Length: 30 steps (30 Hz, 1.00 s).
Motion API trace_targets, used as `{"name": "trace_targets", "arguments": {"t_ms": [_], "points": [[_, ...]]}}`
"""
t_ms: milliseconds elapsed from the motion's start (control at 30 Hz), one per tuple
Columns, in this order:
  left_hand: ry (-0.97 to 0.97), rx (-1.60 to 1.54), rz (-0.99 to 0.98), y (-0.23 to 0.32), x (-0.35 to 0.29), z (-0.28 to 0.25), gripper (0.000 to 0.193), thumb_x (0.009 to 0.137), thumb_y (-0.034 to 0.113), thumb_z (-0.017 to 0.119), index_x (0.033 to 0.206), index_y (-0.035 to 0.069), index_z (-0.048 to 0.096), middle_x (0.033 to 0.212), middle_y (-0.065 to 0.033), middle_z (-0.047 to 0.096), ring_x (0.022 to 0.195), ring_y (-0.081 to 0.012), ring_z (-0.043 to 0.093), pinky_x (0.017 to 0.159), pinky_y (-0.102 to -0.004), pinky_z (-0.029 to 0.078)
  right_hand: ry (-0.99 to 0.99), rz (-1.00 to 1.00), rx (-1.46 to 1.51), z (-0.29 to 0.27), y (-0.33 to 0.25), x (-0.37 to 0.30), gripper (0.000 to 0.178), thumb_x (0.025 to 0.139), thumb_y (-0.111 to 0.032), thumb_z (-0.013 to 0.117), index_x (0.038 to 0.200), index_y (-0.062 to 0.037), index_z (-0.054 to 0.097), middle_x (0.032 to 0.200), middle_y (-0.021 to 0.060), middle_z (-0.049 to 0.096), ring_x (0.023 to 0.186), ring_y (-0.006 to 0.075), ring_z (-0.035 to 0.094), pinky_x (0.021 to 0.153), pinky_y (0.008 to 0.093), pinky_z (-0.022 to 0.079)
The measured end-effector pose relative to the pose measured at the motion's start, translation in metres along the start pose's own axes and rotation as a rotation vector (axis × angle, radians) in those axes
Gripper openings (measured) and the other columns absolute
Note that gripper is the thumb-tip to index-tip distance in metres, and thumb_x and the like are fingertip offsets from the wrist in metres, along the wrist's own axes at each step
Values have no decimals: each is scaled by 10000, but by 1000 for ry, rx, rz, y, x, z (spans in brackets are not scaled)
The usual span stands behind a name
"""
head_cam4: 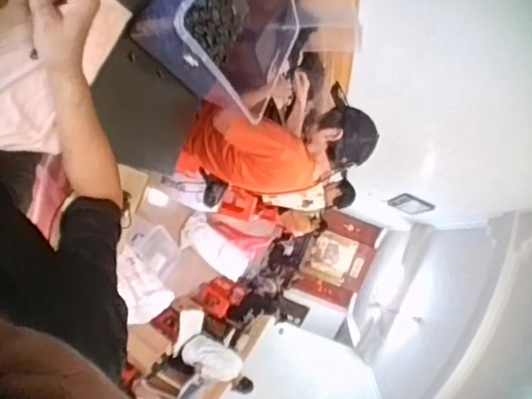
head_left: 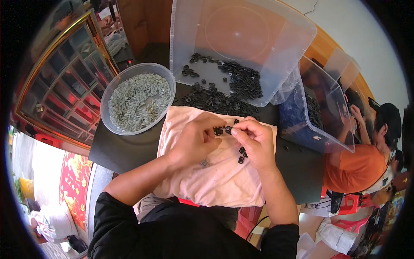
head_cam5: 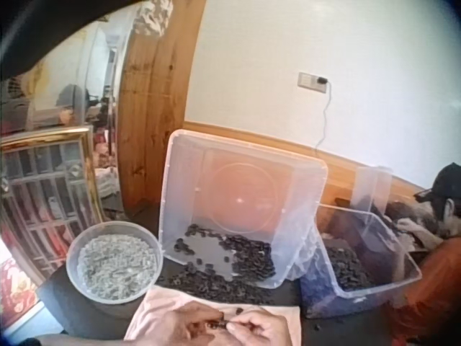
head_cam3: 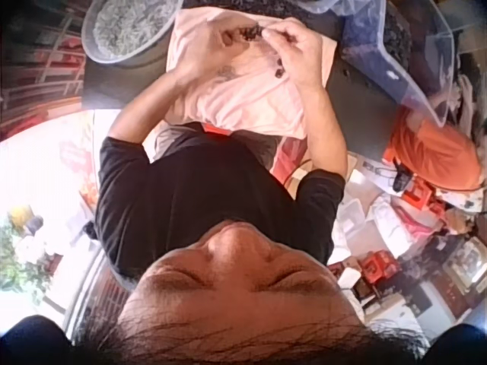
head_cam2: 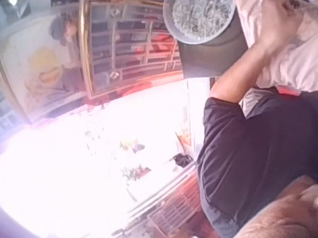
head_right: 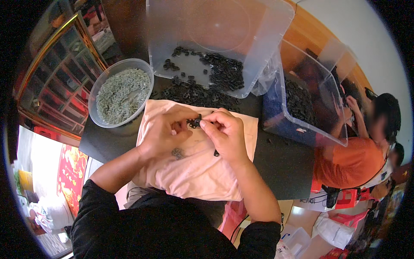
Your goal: The person repeatedly picks up small black plastic components from a clear bin and a pink cloth, joins two pieces together by hand, and places the assembled units back into the bin. The process is continuous and repetitive throughout the clip.
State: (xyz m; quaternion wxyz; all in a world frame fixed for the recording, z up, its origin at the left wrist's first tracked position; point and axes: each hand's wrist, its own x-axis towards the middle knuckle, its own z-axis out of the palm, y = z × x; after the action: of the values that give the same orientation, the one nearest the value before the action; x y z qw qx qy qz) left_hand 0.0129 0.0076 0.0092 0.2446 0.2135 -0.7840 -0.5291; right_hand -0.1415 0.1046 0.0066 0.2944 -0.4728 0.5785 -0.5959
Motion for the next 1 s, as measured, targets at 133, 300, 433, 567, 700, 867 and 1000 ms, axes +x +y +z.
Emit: {"name": "trace_targets", "arguments": {"t_ms": [133,300,433,567,700,867,1000], "points": [[-16,-434,33,-24,5,2,204,821,12,603,1021,-31,614,964,-68,612,760,-83,567,637,-209,456,-101,11,-46,2,4,1,34,761,-5,646,746,11,620,694,-3,509,557,43,440,492,190,340],[-108,-444,-145,-18,4,-2,151,839,23,597,975,-34,625,799,-57,639,653,-95,587,589,-202,476,-125,20,-66,1,4,-1,41,766,-16,647,755,18,627,675,-4,513,544,43,446,476,199,348],[-44,-611,-227,-23,4,1,168,835,49,612,989,-16,622,763,-49,643,647,-94,600,593,-203,493,-81,40,30,6,-5,-1,68,775,5,635,835,34,627,764,27,543,599,56,513,509,186,420],[-73,-766,-289,-22,2,5,153,836,49,607,977,-10,621,794,-73,651,668,-118,612,605,-226,506,-102,-49,46,5,-3,-2,129,802,36,598,928,43,623,853,56,551,660,81,548,552,200,494],[-159,-750,-305,-22,2,5,149,847,29,581,989,-9,607,830,-110,653,698,-143,618,621,-245,507,-64,-40,117,9,-6,-2,142,802,56,582,939,51,619,865,65,551,668,86,549,564,205,497],[-189,-964,-355,-20,0,0,142,851,21,570,991,6,592,864,-130,652,721,-153,628,630,-241,510,-48,-140,50,1,-11,0,148,833,60,534,956,38,614,875,56,541,709,77,549,591,199,484],[-192,-1074,-369,-21,1,-2,149,847,23,576,995,10,583,888,-132,651,731,-156,631,636,-241,513,-56,-99,117,4,-18,-5,201,834,49,542,1030,31,583,868,55,557,728,80,558,591,200,486]]}}
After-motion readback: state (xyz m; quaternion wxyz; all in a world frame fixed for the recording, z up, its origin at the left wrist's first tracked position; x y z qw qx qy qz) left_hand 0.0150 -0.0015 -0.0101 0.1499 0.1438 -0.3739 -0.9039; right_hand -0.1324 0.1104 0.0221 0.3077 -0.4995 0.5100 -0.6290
